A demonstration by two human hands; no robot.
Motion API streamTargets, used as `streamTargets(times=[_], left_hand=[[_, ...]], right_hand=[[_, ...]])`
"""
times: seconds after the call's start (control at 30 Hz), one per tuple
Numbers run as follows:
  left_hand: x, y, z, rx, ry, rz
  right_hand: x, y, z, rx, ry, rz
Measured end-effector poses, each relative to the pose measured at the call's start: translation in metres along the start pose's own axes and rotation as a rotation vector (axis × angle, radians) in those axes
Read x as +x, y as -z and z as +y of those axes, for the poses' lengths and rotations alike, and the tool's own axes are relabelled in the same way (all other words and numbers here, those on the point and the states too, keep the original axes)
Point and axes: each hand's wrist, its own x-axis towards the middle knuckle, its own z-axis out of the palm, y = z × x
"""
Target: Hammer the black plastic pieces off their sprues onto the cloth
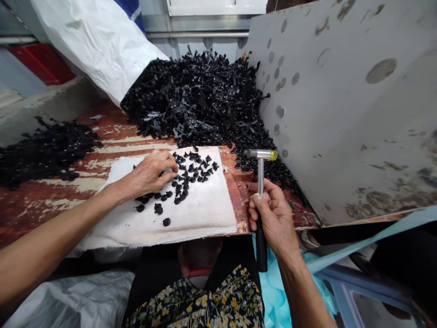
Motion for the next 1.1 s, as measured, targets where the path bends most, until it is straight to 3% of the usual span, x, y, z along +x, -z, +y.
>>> streamTargets(times=[0.73,0.97,1.1], left_hand=[[0.007,-0.002,-0.006,-0.004,-0.232,0.017],[-0.008,0.015,0.0,-0.062,-0.238,-0.055],[-0.021,0.013,0.013,-0.058,-0.247,-0.031]], right_hand=[[0.001,0.003,0.002,-0.01,0.018,-0.016],[0.0,0.003,0.002,-0.005,0.008,-0.01],[0.0,0.002,0.001,-0.005,0.012,0.004]])
